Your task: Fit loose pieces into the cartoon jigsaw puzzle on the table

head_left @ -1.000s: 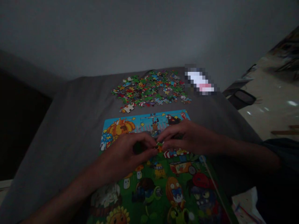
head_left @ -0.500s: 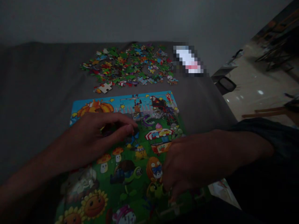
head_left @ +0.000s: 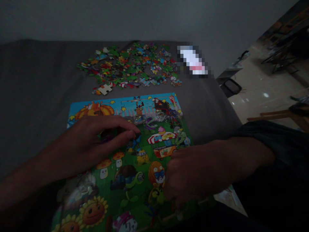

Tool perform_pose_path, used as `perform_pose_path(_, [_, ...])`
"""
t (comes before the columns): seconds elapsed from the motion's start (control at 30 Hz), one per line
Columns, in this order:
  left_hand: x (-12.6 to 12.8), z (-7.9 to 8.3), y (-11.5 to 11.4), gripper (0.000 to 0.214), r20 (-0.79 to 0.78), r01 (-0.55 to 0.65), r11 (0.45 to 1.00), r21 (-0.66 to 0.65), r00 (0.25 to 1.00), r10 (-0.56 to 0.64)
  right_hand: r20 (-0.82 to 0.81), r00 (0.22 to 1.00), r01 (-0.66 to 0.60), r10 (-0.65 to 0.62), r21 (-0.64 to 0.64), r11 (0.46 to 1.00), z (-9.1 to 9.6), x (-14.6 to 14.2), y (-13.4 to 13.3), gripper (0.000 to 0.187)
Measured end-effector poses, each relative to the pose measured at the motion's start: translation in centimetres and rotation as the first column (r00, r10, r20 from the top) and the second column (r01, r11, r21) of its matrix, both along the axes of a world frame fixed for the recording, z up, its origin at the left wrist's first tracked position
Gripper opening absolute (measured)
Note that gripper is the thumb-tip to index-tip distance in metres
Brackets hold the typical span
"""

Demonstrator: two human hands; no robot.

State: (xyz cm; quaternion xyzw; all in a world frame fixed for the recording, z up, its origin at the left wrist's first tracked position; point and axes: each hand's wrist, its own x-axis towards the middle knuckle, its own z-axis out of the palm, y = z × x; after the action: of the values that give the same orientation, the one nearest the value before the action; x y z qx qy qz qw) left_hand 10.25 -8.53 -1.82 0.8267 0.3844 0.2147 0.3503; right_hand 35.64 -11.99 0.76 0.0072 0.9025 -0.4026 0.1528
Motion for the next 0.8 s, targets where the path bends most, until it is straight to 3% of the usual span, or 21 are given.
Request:
perform_pose_path(0.23, [-0.49,-0.38,0.00,0.017,-0.015,0.029,0.998,0.051,0.999,-0.028,-0.090,0.996,-0.006,0.007,0.011,1.000,-0.64,0.62,-0.01,0.013])
perform_pose_path(0.53, [-0.50,0.03,-0.36,0.019,-0.033,-0.016,0.997,-0.073,0.999,0.013,-0.112,0.994,0.014,-0.009,0.044,0.999,-0.47,0.80,-0.15,0.011])
perform_pose_path(0.8, [-0.90,0.45,-0.06,0.017,-0.039,-0.016,1.000,0.017,0.999,0.017,-0.087,0.996,-0.003,0.013,0.113,0.994,-0.88,0.70,-0.51,0.007])
